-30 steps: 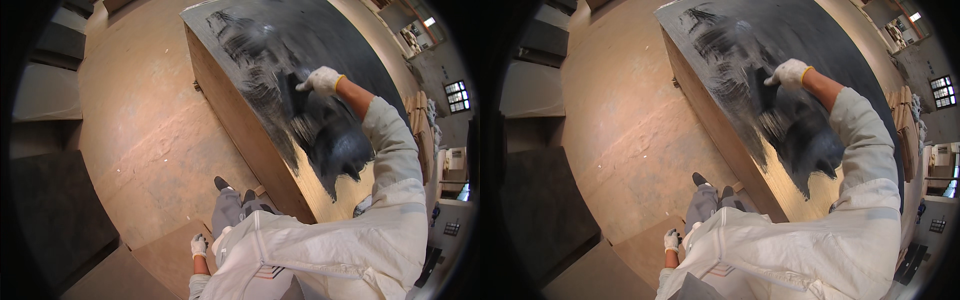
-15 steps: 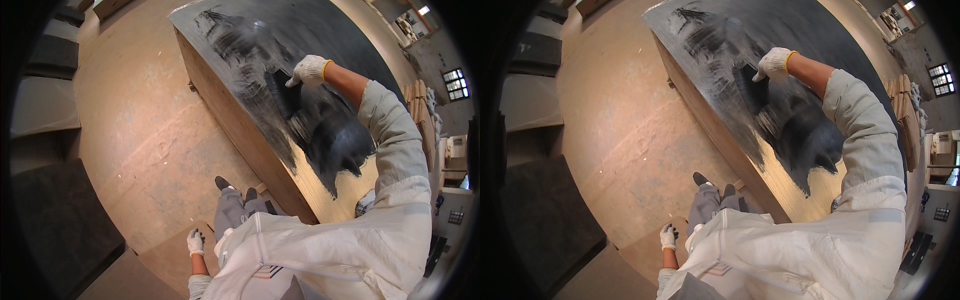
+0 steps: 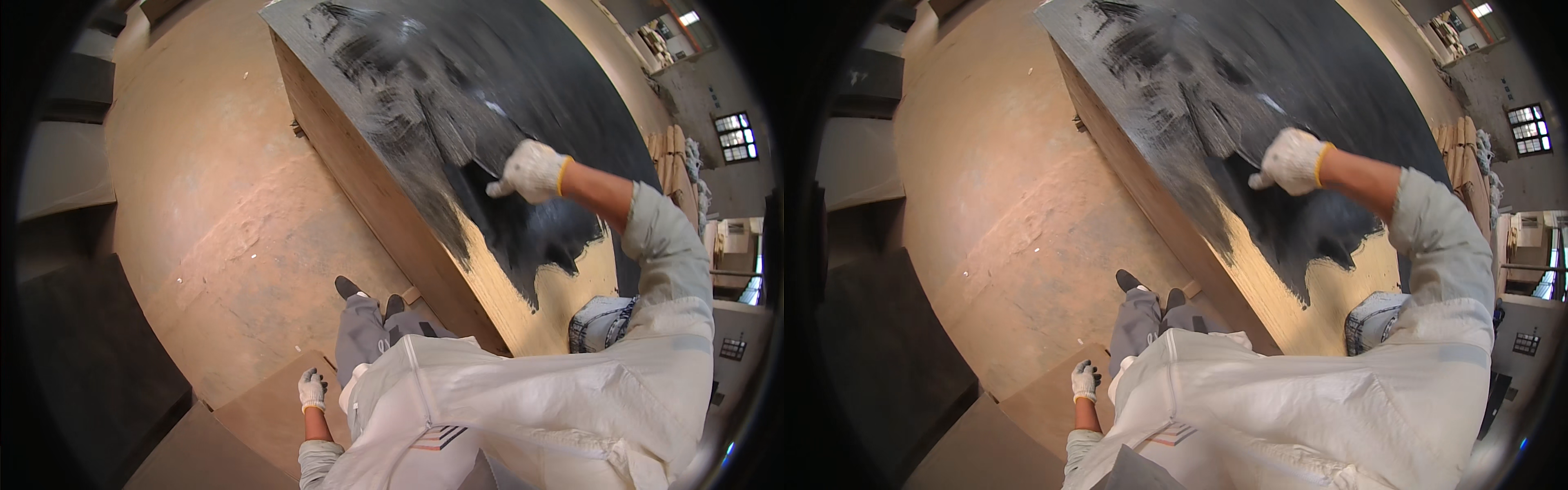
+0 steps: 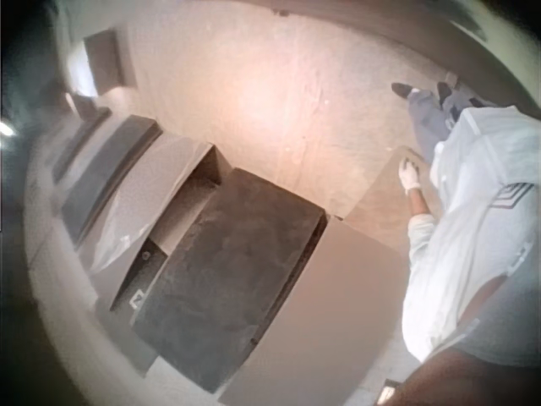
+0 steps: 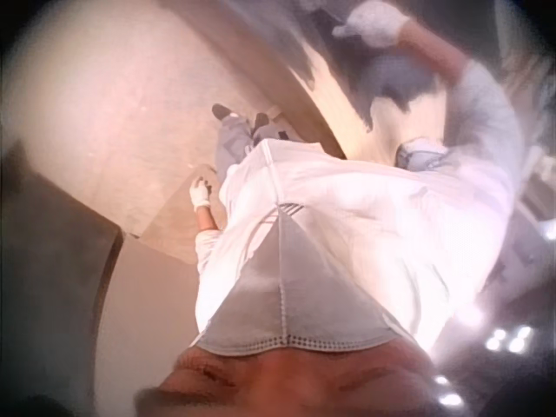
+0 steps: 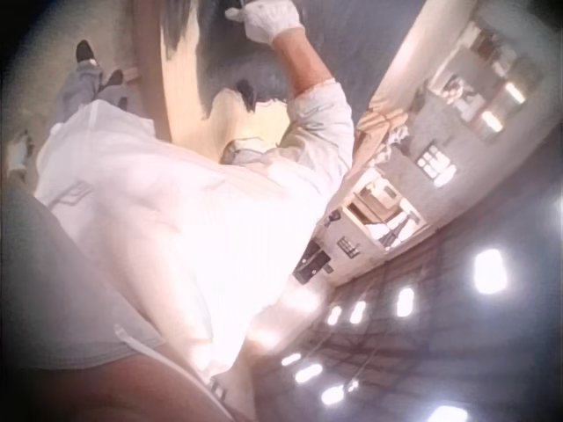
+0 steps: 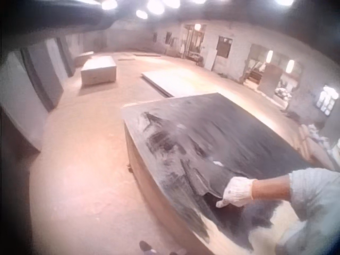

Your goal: The person applies black paint to a large wooden board using a brush. They repeatedly dip the brush into a paint bucket and spread the paint across the board's surface and edges, gradually covering more area.

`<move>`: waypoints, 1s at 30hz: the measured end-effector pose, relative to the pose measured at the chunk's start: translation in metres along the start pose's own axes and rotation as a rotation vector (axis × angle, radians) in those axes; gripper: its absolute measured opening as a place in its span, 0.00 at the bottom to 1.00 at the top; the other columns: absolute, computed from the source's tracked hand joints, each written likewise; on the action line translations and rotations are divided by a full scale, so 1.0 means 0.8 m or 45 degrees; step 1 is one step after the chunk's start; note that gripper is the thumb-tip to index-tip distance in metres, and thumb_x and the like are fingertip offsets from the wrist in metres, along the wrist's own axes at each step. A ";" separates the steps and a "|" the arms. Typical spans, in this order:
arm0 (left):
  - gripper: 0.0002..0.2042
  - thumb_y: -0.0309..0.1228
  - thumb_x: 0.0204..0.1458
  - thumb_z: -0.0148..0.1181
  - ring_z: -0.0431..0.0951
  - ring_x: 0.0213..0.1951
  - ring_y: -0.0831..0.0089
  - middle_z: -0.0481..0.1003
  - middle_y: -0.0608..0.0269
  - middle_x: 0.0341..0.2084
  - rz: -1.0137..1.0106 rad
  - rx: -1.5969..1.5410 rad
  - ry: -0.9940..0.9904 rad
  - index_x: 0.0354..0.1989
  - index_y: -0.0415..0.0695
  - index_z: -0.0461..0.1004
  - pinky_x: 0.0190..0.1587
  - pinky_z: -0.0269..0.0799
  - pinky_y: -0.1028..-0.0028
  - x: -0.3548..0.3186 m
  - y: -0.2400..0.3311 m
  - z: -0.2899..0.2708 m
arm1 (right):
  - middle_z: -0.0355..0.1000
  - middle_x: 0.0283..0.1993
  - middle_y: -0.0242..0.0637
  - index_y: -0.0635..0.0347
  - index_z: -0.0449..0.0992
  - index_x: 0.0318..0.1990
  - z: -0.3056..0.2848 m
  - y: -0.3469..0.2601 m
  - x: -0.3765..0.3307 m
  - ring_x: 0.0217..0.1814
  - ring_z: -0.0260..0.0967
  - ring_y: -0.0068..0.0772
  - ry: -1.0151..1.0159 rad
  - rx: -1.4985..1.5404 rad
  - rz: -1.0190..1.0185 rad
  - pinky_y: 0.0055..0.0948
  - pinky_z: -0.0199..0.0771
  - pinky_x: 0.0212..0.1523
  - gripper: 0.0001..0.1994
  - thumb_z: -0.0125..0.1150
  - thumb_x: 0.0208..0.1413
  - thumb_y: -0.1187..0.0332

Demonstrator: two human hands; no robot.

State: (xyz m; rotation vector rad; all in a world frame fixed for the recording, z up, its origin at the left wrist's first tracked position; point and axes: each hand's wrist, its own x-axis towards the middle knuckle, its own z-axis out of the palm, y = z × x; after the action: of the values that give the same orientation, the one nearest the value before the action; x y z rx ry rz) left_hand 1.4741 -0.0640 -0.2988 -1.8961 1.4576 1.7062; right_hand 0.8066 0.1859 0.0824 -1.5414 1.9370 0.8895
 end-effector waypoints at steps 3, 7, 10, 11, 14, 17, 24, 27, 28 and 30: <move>0.17 0.29 0.68 0.57 0.82 0.25 0.68 0.84 0.52 0.39 -0.011 0.021 -0.014 0.63 0.39 0.77 0.24 0.78 0.69 0.001 -0.007 0.008 | 0.86 0.49 0.38 0.18 0.82 0.64 0.014 0.007 -0.016 0.52 0.84 0.52 -0.089 0.192 0.200 0.44 0.83 0.54 0.31 0.63 0.60 0.75; 0.17 0.28 0.68 0.56 0.82 0.25 0.70 0.83 0.53 0.38 -0.002 0.139 -0.049 0.62 0.40 0.78 0.26 0.77 0.70 -0.003 -0.009 0.016 | 0.85 0.51 0.39 0.20 0.80 0.67 0.006 0.067 0.033 0.53 0.84 0.52 0.121 0.333 0.388 0.44 0.82 0.56 0.29 0.65 0.62 0.71; 0.17 0.30 0.69 0.57 0.83 0.25 0.68 0.84 0.52 0.40 0.049 0.101 -0.018 0.63 0.39 0.78 0.25 0.78 0.70 0.001 -0.015 0.001 | 0.85 0.56 0.38 0.19 0.77 0.70 -0.011 0.050 0.032 0.57 0.83 0.51 0.014 0.256 0.402 0.45 0.82 0.58 0.31 0.63 0.64 0.72; 0.17 0.30 0.68 0.57 0.83 0.25 0.68 0.84 0.52 0.40 0.062 0.043 0.005 0.63 0.40 0.78 0.25 0.78 0.70 0.002 -0.011 -0.002 | 0.84 0.57 0.37 0.18 0.77 0.70 -0.009 0.031 0.014 0.58 0.82 0.51 -0.009 0.204 0.329 0.45 0.82 0.58 0.32 0.63 0.64 0.72; 0.18 0.29 0.68 0.56 0.82 0.25 0.68 0.84 0.51 0.40 0.060 -0.008 0.046 0.63 0.40 0.78 0.25 0.78 0.69 -0.007 -0.005 -0.010 | 0.83 0.60 0.38 0.18 0.77 0.69 -0.005 0.015 -0.005 0.60 0.81 0.51 -0.127 0.185 0.338 0.44 0.82 0.57 0.30 0.63 0.65 0.70; 0.17 0.28 0.68 0.56 0.82 0.25 0.68 0.83 0.51 0.39 0.051 0.046 0.035 0.63 0.39 0.78 0.25 0.78 0.69 -0.015 -0.011 -0.010 | 0.84 0.59 0.40 0.23 0.79 0.69 0.000 0.067 0.019 0.59 0.82 0.53 0.041 0.267 0.470 0.43 0.82 0.57 0.24 0.65 0.67 0.61; 0.17 0.28 0.69 0.55 0.81 0.25 0.70 0.83 0.53 0.39 0.019 0.076 -0.012 0.63 0.38 0.77 0.25 0.76 0.70 -0.020 -0.021 0.003 | 0.83 0.61 0.40 0.28 0.80 0.68 -0.038 0.066 0.059 0.59 0.82 0.53 0.061 0.179 0.361 0.44 0.83 0.57 0.22 0.64 0.69 0.61; 0.18 0.28 0.68 0.55 0.82 0.26 0.70 0.83 0.53 0.39 0.054 0.095 -0.024 0.64 0.39 0.77 0.26 0.77 0.70 -0.021 -0.010 0.010 | 0.83 0.60 0.40 0.26 0.79 0.69 -0.030 0.094 0.061 0.58 0.83 0.52 0.034 0.280 0.535 0.43 0.83 0.55 0.24 0.65 0.68 0.64; 0.18 0.28 0.68 0.55 0.82 0.26 0.70 0.83 0.52 0.40 0.067 0.091 -0.026 0.64 0.39 0.77 0.26 0.77 0.70 -0.022 -0.010 0.009 | 0.83 0.60 0.39 0.26 0.79 0.69 -0.028 0.092 0.060 0.57 0.83 0.51 0.040 0.234 0.509 0.43 0.83 0.54 0.24 0.65 0.68 0.63; 0.18 0.28 0.68 0.55 0.82 0.26 0.69 0.84 0.52 0.40 0.083 0.083 -0.005 0.64 0.39 0.77 0.26 0.78 0.70 -0.025 -0.009 0.003 | 0.84 0.58 0.39 0.26 0.79 0.69 -0.023 0.085 0.056 0.56 0.83 0.51 0.053 0.143 0.463 0.43 0.83 0.54 0.24 0.66 0.67 0.62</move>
State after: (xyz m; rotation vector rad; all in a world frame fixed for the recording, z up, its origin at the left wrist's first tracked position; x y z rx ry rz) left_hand 1.4816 -0.0484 -0.2858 -1.8303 1.5699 1.6677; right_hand 0.7307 0.1528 0.0741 -1.1717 2.3001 0.8789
